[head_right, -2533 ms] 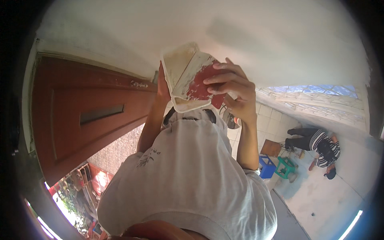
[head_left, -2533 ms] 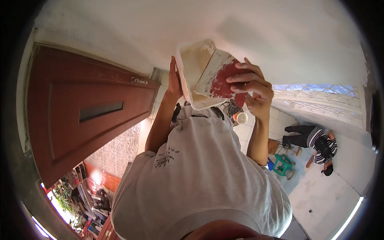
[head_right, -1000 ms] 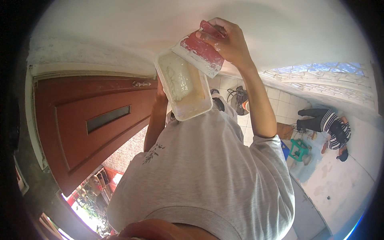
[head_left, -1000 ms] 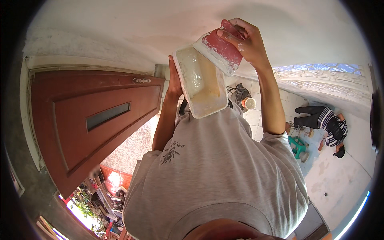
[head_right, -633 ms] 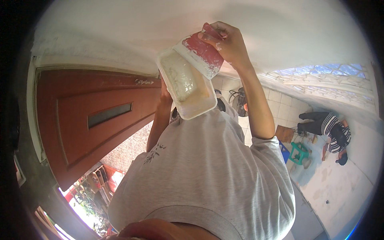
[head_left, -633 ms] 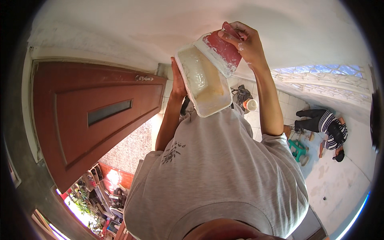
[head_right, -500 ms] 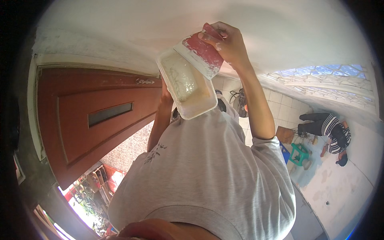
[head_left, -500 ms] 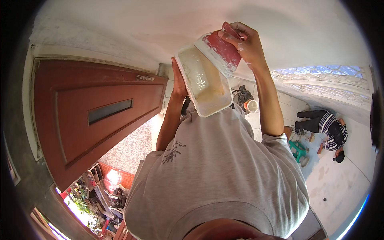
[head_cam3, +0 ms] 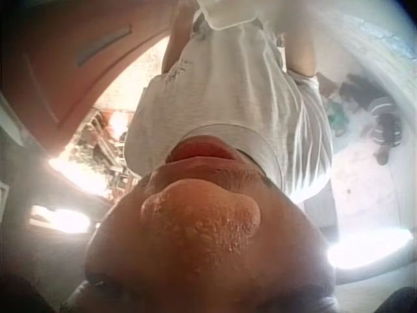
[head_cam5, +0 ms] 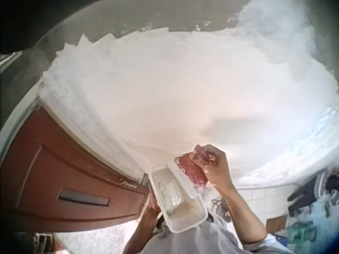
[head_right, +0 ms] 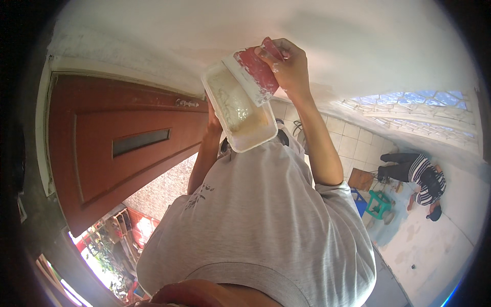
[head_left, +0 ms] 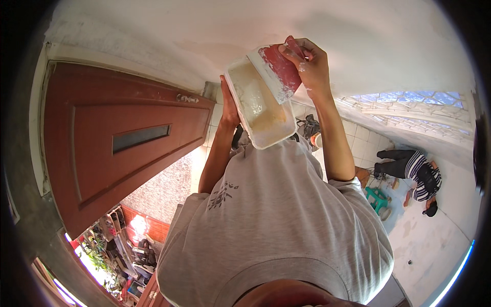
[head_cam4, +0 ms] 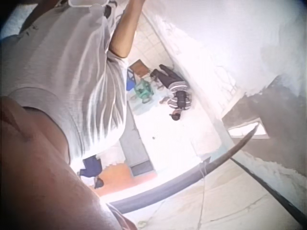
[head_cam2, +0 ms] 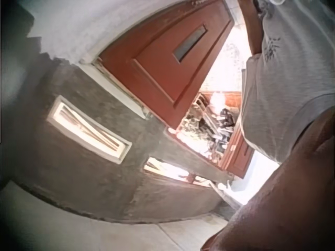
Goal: The person applies white plaster compound to a ceiling and upper wall area using a red handheld scraper, repeatedly dipping the scraper into a plastic container of compound.
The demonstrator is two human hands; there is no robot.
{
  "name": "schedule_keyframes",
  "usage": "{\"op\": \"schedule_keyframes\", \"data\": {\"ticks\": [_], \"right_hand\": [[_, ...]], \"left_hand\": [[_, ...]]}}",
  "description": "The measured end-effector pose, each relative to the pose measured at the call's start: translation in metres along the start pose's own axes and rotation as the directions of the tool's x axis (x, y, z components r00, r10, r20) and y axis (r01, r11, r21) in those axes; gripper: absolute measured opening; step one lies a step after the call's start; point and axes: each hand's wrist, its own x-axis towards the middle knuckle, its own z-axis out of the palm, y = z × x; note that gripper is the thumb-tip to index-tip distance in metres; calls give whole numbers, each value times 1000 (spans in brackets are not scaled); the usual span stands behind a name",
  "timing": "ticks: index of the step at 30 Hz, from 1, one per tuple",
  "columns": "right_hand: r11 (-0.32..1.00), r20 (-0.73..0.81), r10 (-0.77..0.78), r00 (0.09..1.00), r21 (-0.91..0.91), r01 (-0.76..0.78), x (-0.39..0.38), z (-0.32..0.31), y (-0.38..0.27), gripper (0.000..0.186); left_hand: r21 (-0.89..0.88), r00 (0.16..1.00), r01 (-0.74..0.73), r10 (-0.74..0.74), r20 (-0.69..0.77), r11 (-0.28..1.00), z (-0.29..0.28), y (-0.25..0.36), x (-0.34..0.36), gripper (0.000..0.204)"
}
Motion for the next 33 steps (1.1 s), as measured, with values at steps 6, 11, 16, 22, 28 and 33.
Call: {"op": "schedule_keyframes", "data": {"ticks": [6,11,16,22,28,33], "right_hand": [[998,-51,-43,998,-56,40,-2,12,1,36],[995,-47,-44,998,-95,40,4,23,5,34],[984,-129,-84,988,-167,61,17,45,-2,38],[983,-210,-151,966,-135,124,28,61,2,34],[973,-234,-182,955,-185,140,41,62,4,42],[980,-295,-199,934,-58,191,45,65,12,36]], "left_hand": [[114,985,-145,133,106,983,-1,-1,-8,95],[138,988,-151,145,58,979,-8,-7,-13,94],[192,985,-168,157,68,967,-17,1,-21,91],[141,991,-130,126,33,981,-22,-1,-21,91],[146,993,-114,108,46,983,-25,-3,-21,92],[57,998,-56,57,-21,997,-29,-3,-19,93]]}}
